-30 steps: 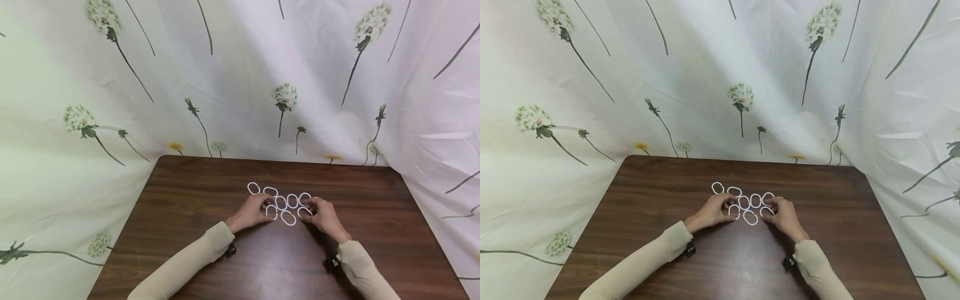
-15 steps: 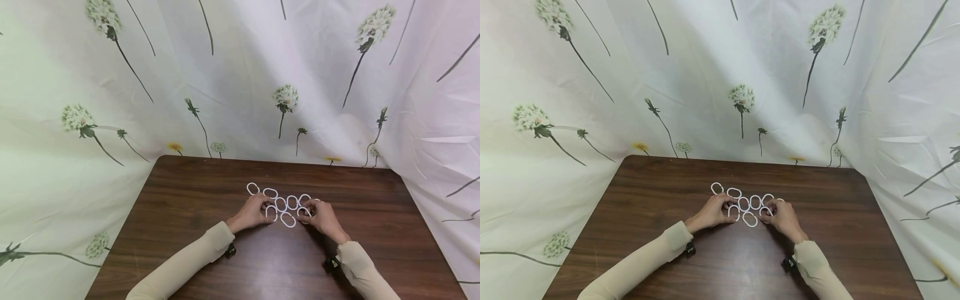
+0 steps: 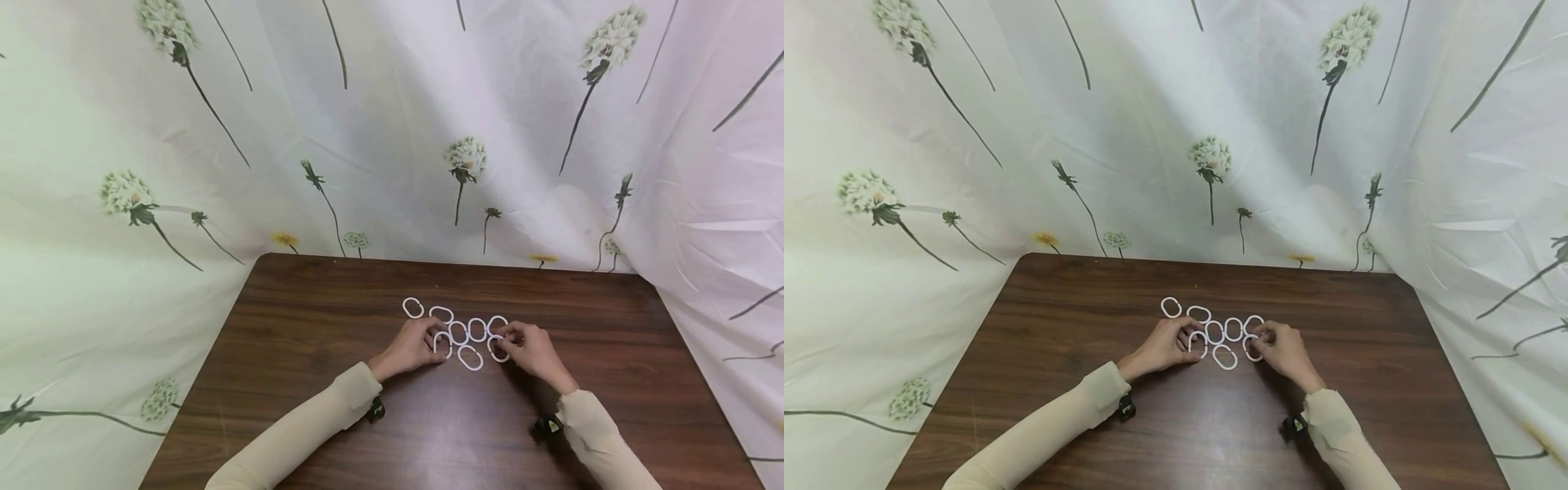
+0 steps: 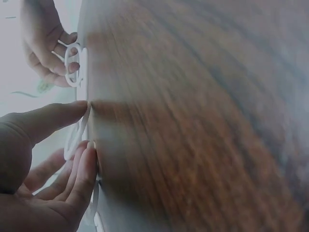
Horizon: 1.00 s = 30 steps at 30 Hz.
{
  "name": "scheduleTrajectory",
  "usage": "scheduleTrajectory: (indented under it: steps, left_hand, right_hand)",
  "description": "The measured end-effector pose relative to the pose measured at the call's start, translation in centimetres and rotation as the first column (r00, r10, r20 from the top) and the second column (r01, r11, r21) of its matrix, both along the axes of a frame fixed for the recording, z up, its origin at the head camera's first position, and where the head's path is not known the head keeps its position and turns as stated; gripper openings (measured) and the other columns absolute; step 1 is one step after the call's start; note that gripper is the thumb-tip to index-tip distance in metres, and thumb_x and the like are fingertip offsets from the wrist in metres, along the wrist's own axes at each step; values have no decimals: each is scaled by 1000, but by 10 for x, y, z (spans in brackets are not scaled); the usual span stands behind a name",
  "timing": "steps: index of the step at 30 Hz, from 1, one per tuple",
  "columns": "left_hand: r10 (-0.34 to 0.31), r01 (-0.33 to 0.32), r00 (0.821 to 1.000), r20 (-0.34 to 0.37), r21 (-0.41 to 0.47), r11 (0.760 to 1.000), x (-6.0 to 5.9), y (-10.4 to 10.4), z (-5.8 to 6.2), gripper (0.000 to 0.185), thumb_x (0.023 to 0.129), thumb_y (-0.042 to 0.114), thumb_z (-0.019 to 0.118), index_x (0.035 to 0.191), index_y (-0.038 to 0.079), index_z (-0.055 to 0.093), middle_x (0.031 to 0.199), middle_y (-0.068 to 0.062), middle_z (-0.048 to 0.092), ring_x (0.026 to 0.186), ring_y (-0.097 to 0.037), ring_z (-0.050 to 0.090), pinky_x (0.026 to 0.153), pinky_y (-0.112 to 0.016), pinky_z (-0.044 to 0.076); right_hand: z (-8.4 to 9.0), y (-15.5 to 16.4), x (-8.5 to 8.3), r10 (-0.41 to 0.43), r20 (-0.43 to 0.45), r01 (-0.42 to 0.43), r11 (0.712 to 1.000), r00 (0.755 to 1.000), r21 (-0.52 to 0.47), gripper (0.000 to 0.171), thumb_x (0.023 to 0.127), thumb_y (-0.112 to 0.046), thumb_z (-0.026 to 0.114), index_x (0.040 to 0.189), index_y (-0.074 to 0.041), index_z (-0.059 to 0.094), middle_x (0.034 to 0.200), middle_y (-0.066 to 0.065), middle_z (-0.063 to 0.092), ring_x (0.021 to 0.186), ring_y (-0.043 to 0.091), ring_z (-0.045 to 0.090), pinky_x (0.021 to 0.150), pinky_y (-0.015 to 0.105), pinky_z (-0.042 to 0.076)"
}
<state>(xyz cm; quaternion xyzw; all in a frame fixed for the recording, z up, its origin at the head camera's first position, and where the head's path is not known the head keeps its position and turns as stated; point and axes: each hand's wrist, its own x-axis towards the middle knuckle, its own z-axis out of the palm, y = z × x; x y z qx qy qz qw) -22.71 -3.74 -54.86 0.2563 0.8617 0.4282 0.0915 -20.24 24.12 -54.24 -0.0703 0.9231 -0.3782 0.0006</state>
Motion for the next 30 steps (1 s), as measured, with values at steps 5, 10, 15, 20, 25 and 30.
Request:
scheduleTrajectory:
  steps: [5, 10, 15, 20, 25, 30]
  left_hand:
    - [43, -44, 999, 27, 27, 999, 1, 0, 4, 48, 74, 8, 84, 118, 0, 65, 95, -18, 70, 73, -22, 70, 60, -13, 54]
    - [82, -84, 996, 43, 51, 995, 1, -1, 6, 34, 84, 5, 74, 117, -1, 66, 97, -18, 72, 77, -23, 72, 61, -13, 55]
    - [127, -130, 991, 50, 60, 990, 0, 0, 8, 27, 87, 3, 69, 114, -1, 69, 95, -16, 73, 79, -25, 73, 60, -13, 54]
    - [151, -153, 988, 36, 82, 985, -2, -1, 7, 24, 88, 4, 69, 111, 0, 70, 93, -14, 73, 79, -23, 73, 61, -13, 54]
    - [154, -155, 988, 22, 115, 981, -2, -4, 6, 23, 88, 3, 69, 110, 0, 70, 92, -13, 73, 79, -21, 72, 62, -13, 55]
    - [168, -169, 986, 21, 142, 975, -3, -5, 4, 24, 88, 4, 70, 111, 1, 70, 92, -13, 72, 79, -21, 73, 63, -16, 58]
  right_hand:
    - [0, 4, 0, 0, 30, 0, 1000, 1000, -10, 16, 86, -9, 71, 101, -5, 72, 80, 7, 73, 55, 7, 60, 45, 22, 48]
    - [-2, 7, 0, 1, 45, 0, 1000, 999, -18, 18, 86, -9, 72, 104, -5, 72, 84, 9, 74, 53, 7, 61, 46, 22, 50]
    - [-2, 9, -2, 5, 42, -2, 998, 999, -55, 20, 84, -5, 73, 104, -3, 71, 85, 13, 75, 54, 14, 65, 47, 22, 52]
    - [0, 10, -3, 11, 51, -6, 997, 999, -81, 22, 85, -3, 72, 106, -2, 70, 87, 15, 75, 58, 17, 69, 51, 21, 56]
    - [-1, 11, -2, 4, 26, -2, 998, 1000, -63, 22, 84, -5, 74, 106, -3, 71, 85, 11, 74, 60, 15, 69, 51, 20, 55]
    - [-2, 11, -2, 10, 11, -9, 995, 1000, -103, 24, 84, -5, 75, 108, -1, 70, 84, 13, 74, 61, 20, 71, 51, 22, 57]
